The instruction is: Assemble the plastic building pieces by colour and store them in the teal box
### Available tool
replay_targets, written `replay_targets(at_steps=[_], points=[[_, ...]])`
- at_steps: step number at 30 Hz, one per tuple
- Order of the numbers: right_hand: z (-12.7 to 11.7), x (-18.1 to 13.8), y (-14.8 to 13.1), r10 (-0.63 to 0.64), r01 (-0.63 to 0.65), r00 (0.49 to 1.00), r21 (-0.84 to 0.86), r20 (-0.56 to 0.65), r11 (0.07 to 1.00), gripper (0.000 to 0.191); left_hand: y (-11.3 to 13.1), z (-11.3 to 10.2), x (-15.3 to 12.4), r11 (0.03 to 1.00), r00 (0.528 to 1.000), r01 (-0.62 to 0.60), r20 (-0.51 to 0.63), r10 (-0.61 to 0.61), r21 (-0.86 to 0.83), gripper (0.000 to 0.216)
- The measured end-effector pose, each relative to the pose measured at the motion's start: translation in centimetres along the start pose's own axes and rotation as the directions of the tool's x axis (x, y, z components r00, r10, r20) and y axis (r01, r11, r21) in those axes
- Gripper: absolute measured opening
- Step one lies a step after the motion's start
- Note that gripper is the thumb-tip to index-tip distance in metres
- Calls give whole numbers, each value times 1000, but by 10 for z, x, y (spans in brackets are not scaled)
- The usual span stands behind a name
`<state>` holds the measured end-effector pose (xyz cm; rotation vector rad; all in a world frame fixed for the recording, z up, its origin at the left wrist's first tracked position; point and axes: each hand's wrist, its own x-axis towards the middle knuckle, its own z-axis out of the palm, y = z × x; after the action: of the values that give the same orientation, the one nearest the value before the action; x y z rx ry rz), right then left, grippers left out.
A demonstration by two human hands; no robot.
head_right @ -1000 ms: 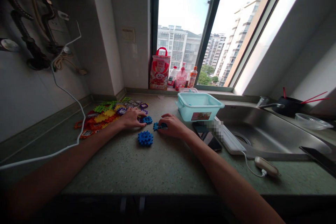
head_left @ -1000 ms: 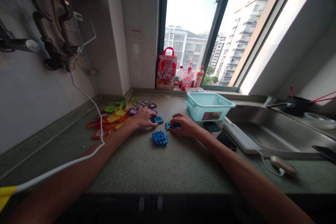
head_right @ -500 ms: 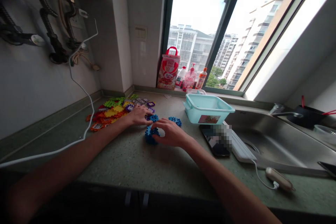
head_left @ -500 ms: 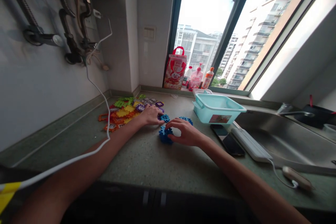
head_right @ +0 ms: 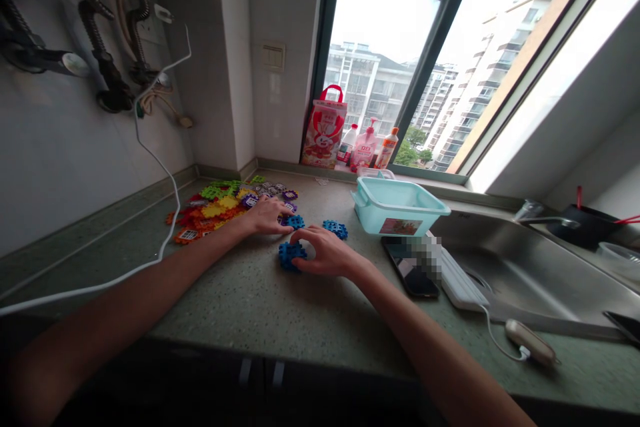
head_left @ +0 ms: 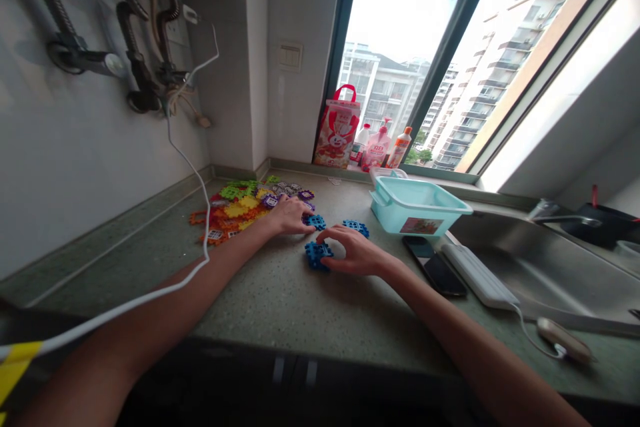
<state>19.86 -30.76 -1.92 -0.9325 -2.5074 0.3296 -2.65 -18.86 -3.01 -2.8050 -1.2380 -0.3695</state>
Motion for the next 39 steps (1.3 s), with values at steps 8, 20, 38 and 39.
replay_targets(at_steps=[8,20,38,39], points=[[-3,-3,2,11,-17,991,-46,-131,999,32,-3,4,0,999,998,-47,-43,48,25,53],[-5,-14,4,-65,61,996,-59,-58,996,34,-5,5,-3,994,986,-99,-137,92,-46,48],[-28,-36,97,262,-270,954,-36,-147,962,43,8,-26,-6,981,955,-189,-242,173,-43,38],[-27,-35,98,268,-275,952,-25,-150,961,41,11,-33,-9,977,951,-200,-254,177,-68,36]])
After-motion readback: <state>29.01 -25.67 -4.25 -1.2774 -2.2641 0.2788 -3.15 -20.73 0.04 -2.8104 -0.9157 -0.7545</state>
